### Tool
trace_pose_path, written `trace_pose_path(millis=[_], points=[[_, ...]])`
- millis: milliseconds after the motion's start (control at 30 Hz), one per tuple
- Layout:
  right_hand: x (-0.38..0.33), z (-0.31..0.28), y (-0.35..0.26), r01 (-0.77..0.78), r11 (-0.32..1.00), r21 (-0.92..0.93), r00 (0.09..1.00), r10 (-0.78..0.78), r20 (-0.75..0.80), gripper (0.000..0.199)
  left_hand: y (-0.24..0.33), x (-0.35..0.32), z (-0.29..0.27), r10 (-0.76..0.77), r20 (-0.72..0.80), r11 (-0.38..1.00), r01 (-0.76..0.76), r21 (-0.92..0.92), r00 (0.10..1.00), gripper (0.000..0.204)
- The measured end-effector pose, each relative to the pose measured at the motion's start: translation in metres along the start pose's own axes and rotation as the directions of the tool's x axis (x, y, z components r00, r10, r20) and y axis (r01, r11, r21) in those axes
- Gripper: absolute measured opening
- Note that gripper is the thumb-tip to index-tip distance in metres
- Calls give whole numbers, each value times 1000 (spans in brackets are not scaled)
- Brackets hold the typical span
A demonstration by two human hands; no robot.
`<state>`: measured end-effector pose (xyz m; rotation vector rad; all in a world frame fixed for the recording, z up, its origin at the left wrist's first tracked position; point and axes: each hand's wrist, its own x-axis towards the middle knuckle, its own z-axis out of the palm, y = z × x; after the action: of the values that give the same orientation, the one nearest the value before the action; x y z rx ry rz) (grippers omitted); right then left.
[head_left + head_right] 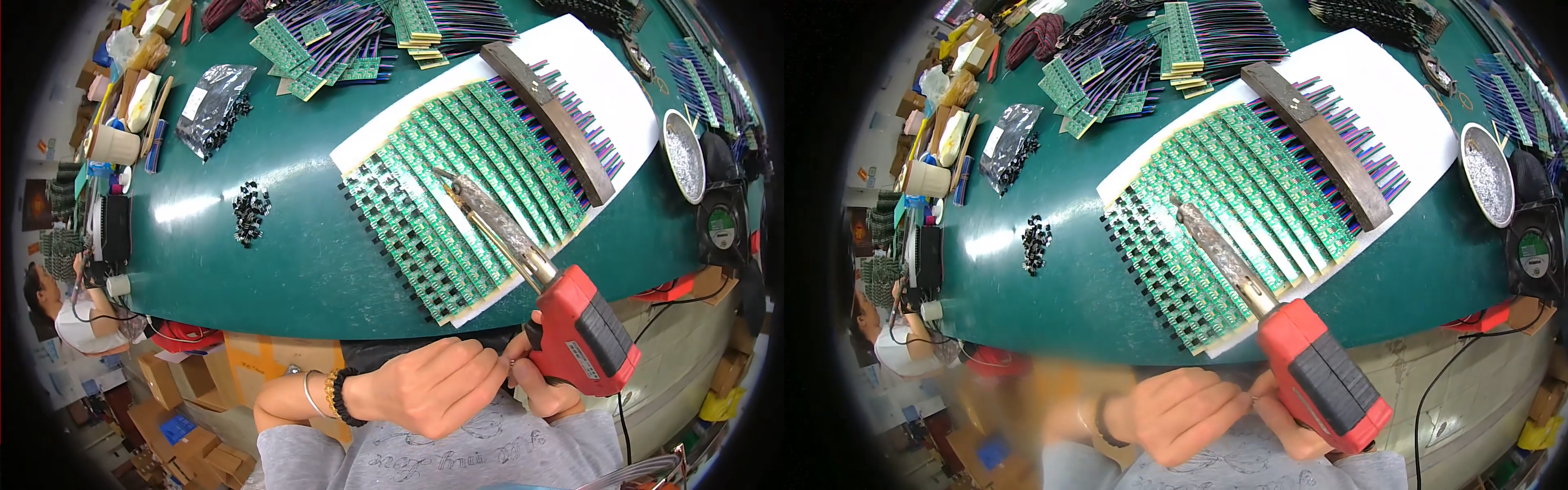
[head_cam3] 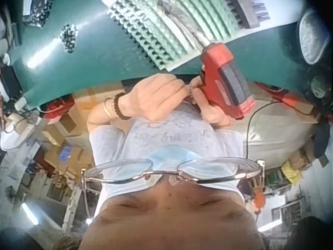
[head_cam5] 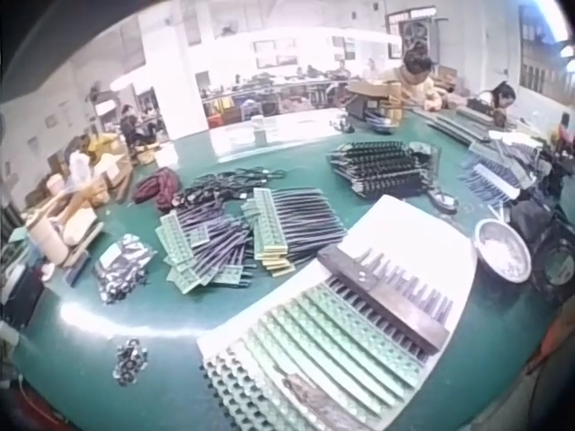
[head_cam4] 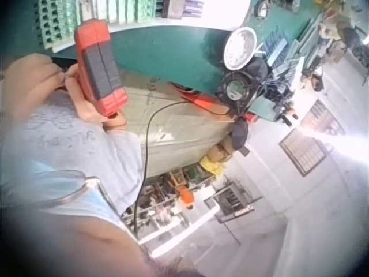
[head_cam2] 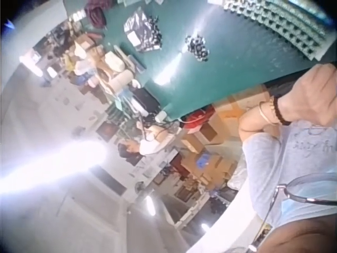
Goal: The person solders electronic components onto several printed circuit boards using a soldering iron.
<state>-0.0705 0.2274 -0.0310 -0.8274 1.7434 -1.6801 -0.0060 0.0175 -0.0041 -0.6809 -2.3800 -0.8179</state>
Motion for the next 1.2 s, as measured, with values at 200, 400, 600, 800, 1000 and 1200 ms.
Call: trace_pose_path(millis=[200, 400, 600, 800, 1000, 1200], points=[[6, -10, 9, 228, 961, -158, 973, -220, 67, 70, 1, 1, 3, -55, -11, 997, 55, -52, 998, 29], [4, -14, 1, 475, 563, -676, 880, -300, 369, 37, 4, 4, -7, -8, 123, 999, 4, 36, 992, 34], [14, 7, -27, 58, 780, -623, 998, -52, 27, 17, -2, 7, -14, 24, 212, 998, -35, 47, 977, 31], [2, 1, -16, -193, 963, -189, 957, 142, -254, 39, -42, 7, -29, -355, 121, 916, 318, 246, 927, 27], [-13, -10, 27, 336, 942, 21, 924, -325, -204, 83, -78, 5, -20, -467, -107, 865, 478, 152, 878, 21], [-45, -21, 26, 135, 987, 84, 981, -121, -153, 90, -83, 3, -17, -453, -126, 871, 468, 148, 883, 20]])
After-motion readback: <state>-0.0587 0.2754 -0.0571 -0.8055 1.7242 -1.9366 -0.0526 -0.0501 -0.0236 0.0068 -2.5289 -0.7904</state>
